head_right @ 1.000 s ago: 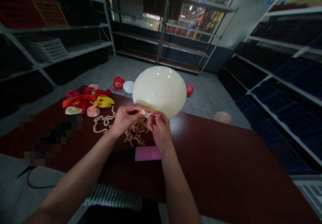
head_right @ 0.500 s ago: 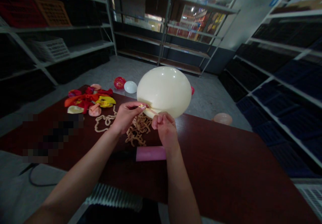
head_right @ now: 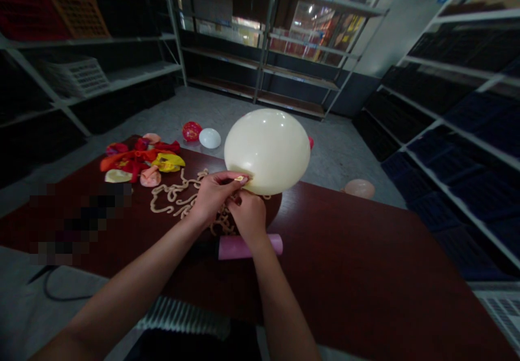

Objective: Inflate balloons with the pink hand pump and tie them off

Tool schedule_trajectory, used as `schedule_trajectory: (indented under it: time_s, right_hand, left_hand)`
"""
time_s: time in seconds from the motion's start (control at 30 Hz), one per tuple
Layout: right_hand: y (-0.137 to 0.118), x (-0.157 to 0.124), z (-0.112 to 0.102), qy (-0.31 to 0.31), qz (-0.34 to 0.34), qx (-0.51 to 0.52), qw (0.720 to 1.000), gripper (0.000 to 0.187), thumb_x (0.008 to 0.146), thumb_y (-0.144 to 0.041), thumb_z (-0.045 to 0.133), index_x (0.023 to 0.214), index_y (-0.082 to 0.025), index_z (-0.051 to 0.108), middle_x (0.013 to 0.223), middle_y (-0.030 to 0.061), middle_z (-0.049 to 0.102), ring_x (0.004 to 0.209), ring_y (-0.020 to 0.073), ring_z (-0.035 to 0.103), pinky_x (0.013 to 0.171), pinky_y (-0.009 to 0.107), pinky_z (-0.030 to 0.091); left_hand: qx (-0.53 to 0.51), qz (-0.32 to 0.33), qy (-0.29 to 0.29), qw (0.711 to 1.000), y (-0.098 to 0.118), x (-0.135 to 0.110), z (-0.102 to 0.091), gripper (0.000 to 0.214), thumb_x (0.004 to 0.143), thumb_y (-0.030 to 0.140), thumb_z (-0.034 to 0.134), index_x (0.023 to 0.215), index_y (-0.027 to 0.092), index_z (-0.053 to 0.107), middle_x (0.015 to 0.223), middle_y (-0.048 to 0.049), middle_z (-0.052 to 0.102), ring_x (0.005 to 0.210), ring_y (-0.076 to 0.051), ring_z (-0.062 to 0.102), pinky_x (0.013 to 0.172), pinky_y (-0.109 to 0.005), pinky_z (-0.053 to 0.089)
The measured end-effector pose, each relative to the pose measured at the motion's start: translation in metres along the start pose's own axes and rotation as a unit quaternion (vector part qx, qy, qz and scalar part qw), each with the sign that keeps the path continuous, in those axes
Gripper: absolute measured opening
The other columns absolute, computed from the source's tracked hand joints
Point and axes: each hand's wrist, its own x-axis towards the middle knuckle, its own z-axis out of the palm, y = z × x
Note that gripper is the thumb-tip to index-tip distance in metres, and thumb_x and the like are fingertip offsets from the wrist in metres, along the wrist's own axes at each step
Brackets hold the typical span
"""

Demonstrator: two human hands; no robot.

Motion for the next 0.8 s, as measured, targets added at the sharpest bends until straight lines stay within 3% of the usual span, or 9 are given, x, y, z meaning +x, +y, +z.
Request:
schedule_trajectory:
  time_s: [0.13,0.27,0.33,0.47,0.57,0.63,0.73,0.8]
  right_hand:
    - [-0.002,0.003,-0.005,-0.037,0.002,0.124,0.992,0.008,0.080,-0.026,0.068,0.075,-0.026,0.075,0.069,-0.0009,0.069,0.067,0.0171,0.059,0.070,0.030,0.042]
    - [-0.008,0.005,-0.022,-0.126,0.017,0.233,0.964,0.027,0.084,-0.031,0.063,0.059,-0.022,0.066,0.059,-0.0012,0.062,0.060,0.0136,0.054,0.063,0.028,0.040]
    - [-0.011,0.005,-0.030,-0.118,0.026,0.325,0.938,0.031,0.085,-0.031,0.061,0.055,-0.021,0.059,0.056,-0.0018,0.055,0.056,0.0122,0.051,0.060,0.028,0.038]
    - [-0.014,0.008,-0.040,-0.062,0.074,0.505,0.857,0.032,0.080,-0.033,0.065,0.056,-0.022,0.047,0.053,-0.0065,0.037,0.049,0.0088,0.036,0.051,0.025,0.033]
    - [-0.013,0.012,-0.043,-0.029,0.121,0.576,0.808,0.034,0.077,-0.034,0.066,0.056,-0.022,0.042,0.052,-0.0076,0.030,0.049,0.0083,0.029,0.049,0.022,0.034]
    - [-0.011,0.016,-0.045,0.005,0.140,0.607,0.782,0.032,0.075,-0.032,0.067,0.058,-0.022,0.043,0.052,-0.0081,0.030,0.049,0.0081,0.028,0.048,0.020,0.036]
    - [-0.003,0.020,-0.046,0.039,0.163,0.634,0.755,0.024,0.074,-0.027,0.070,0.065,-0.022,0.048,0.055,-0.0091,0.036,0.047,0.0060,0.030,0.046,0.016,0.037]
    - [0.003,0.023,-0.045,0.040,0.184,0.629,0.754,0.022,0.074,-0.028,0.071,0.071,-0.022,0.050,0.057,-0.0098,0.040,0.046,0.0052,0.030,0.042,0.014,0.034]
  left_hand:
    - [0.007,-0.004,0.004,1.000,0.005,0.001,-0.005,0.021,0.074,0.030,0.084,0.089,0.015,0.082,0.089,-0.0084,0.077,0.082,-0.022,0.072,0.074,-0.031,0.060]
    - [-0.010,0.020,0.039,0.999,0.013,0.010,-0.017,0.026,0.070,0.033,0.087,0.087,0.014,0.081,0.087,-0.0087,0.077,0.078,-0.020,0.071,0.073,-0.029,0.058]
    - [-0.026,0.025,0.035,0.999,0.015,0.013,-0.021,0.029,0.069,0.034,0.088,0.087,0.013,0.081,0.087,-0.0087,0.077,0.076,-0.018,0.069,0.073,-0.028,0.057]
    - [-0.018,0.018,0.002,1.000,0.011,0.014,-0.020,0.030,0.072,0.037,0.087,0.089,0.013,0.081,0.085,-0.0089,0.076,0.073,-0.017,0.068,0.070,-0.026,0.055]
    - [0.073,0.082,-0.046,0.993,0.006,0.012,-0.019,0.022,0.083,0.034,0.079,0.091,0.013,0.079,0.089,-0.0094,0.076,0.079,-0.020,0.069,0.075,-0.030,0.056]
    - [0.179,0.197,-0.108,0.958,0.004,0.010,-0.019,0.012,0.090,0.024,0.072,0.093,0.015,0.078,0.094,-0.0093,0.076,0.089,-0.022,0.070,0.084,-0.034,0.055]
    - [0.338,0.363,-0.208,0.843,0.006,0.004,-0.019,0.016,0.096,0.012,0.061,0.101,0.016,0.076,0.112,-0.0115,0.072,0.108,-0.024,0.065,0.094,-0.038,0.052]
    - [0.419,0.409,-0.244,0.773,0.010,0.000,-0.016,0.021,0.098,0.010,0.056,0.105,0.016,0.074,0.118,-0.0123,0.070,0.109,-0.024,0.064,0.093,-0.038,0.053]
